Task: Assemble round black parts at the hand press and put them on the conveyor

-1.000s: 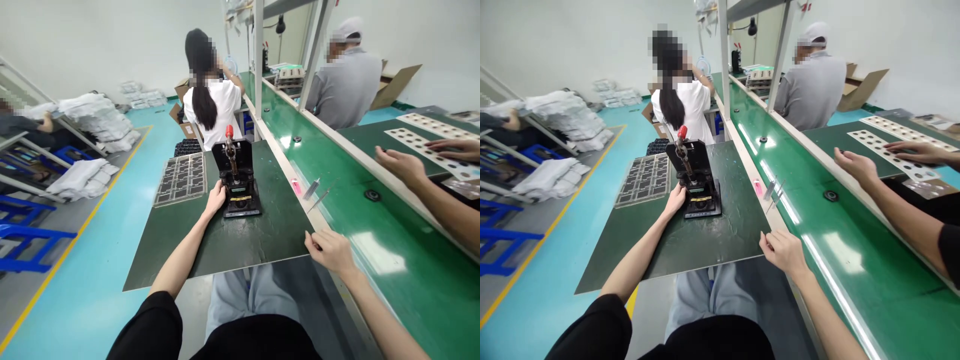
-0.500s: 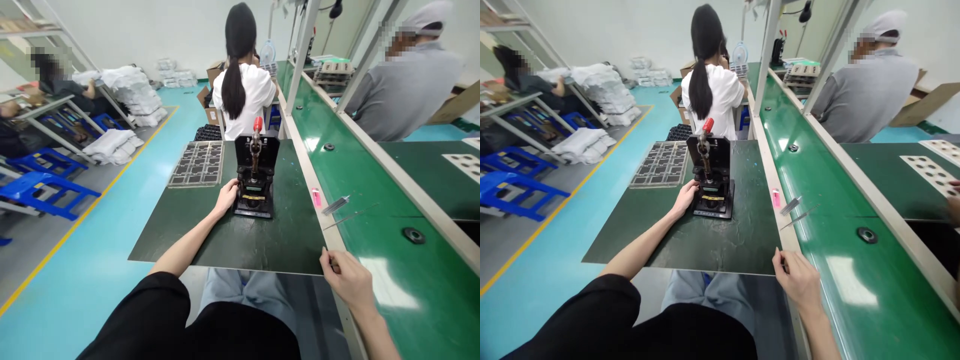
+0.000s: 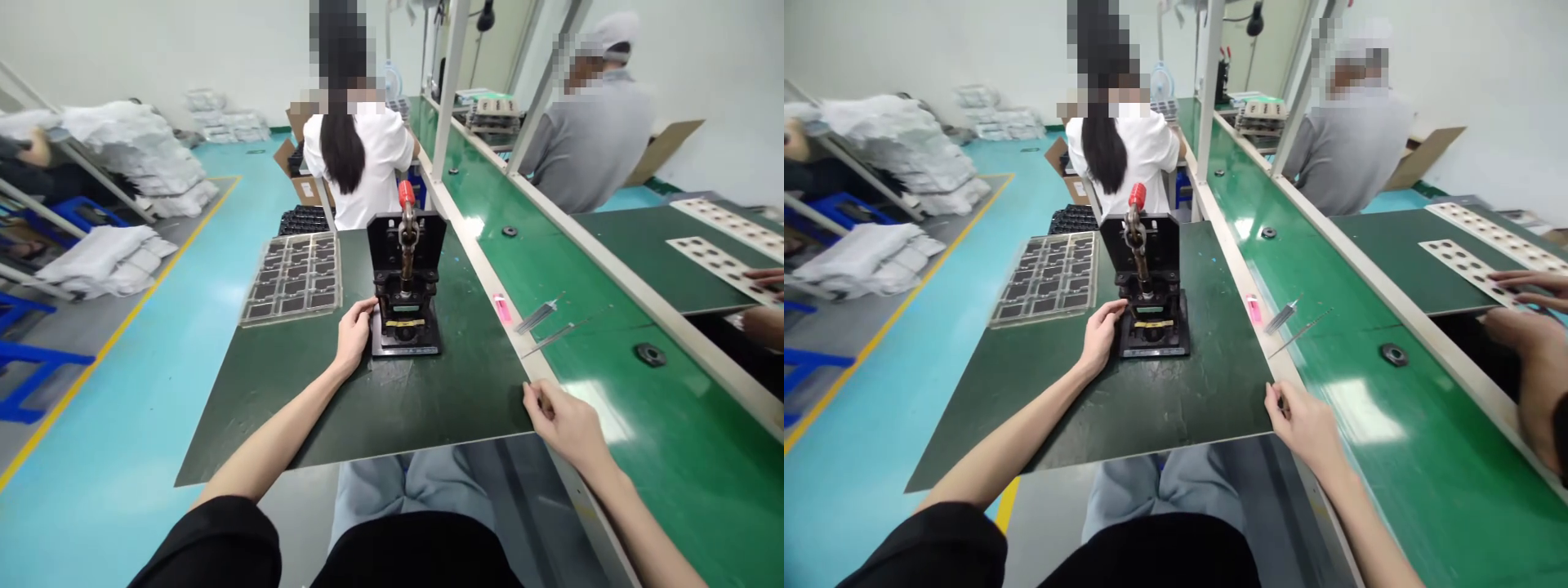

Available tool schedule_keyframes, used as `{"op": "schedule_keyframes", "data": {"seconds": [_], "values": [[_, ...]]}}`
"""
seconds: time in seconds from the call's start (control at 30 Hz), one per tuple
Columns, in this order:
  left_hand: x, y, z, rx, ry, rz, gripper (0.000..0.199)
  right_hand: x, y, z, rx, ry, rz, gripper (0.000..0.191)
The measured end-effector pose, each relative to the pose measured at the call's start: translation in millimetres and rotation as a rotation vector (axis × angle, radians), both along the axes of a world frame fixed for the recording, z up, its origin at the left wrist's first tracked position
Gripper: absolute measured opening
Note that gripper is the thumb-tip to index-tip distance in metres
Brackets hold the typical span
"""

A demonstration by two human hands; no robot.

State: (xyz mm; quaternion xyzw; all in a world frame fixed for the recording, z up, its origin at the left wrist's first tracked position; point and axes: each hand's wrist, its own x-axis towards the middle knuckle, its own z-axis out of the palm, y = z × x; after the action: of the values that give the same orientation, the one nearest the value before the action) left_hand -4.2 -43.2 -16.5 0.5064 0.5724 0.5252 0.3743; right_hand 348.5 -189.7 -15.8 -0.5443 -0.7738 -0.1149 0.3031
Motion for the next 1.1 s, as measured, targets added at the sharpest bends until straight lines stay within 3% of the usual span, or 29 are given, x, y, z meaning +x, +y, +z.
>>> {"op": "schedule_keyframes", "data": {"seconds": [0.43,0.83,1.0,1.1], "values": [[-14.3,-4.9,5.5,-0.051,0.012,-0.153,0.039,0.6,-4.9,3.7,-0.124,0.022,-0.048,0.04],[-7.5,-0.9,7.7,-0.016,0.095,-0.164,0.041,5.3,0.6,2.2,-0.166,0.022,-0.043,0.038],[-5.4,-11.0,36.0,0.071,0.396,-0.12,0.038,5.4,3.0,-5.3,-0.17,-0.009,-0.121,0.041],[-6.2,-54.4,55.3,0.363,0.574,-0.041,0.034,3.3,3.5,-8.6,-0.148,-0.021,-0.145,0.043]]}}
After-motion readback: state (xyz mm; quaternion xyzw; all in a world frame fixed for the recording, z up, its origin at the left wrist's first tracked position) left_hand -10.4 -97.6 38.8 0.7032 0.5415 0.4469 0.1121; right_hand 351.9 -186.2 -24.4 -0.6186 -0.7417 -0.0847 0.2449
